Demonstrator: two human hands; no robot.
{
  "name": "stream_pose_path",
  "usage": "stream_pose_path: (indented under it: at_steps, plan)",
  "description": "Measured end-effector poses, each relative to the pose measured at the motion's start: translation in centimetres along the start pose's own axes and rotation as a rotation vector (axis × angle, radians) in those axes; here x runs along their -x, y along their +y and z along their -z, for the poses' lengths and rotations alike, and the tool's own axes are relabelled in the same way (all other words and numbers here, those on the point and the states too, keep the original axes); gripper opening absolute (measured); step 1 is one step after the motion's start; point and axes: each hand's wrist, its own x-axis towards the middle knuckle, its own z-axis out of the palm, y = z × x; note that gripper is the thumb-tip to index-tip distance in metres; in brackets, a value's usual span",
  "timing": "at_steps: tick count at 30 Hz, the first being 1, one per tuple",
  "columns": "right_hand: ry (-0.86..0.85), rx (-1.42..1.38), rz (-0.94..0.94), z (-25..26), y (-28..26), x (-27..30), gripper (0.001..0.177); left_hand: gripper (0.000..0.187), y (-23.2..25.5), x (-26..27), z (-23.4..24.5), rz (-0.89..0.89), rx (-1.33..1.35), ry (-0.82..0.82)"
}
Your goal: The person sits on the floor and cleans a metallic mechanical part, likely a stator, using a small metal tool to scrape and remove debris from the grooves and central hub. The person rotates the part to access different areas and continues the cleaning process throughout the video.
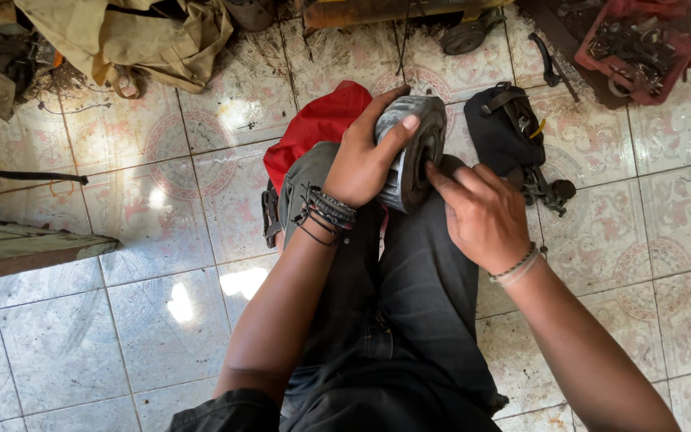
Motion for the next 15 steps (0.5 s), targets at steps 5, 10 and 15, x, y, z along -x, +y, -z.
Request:
stream_pose_path:
  at_steps: [5,10,15]
  plan:
    - [-0.023,-0.319,0.047,2.3,1.7,-2.8,0.028,0.064,0.1,0.7,0.3,-0.093,0.003,-0.019]
    - [-0.017,-0.426,0.058,0.9,1.1,-0.7,0.026,0.062,-1.1,0.6,0.2,-0.169,0.013,-0.028]
    - [0.01,-0.321,0.047,0.2,1.9,-0.5,0.035,0.058,-2.5,0.0,0.5,-0.28,0.191,-0.129]
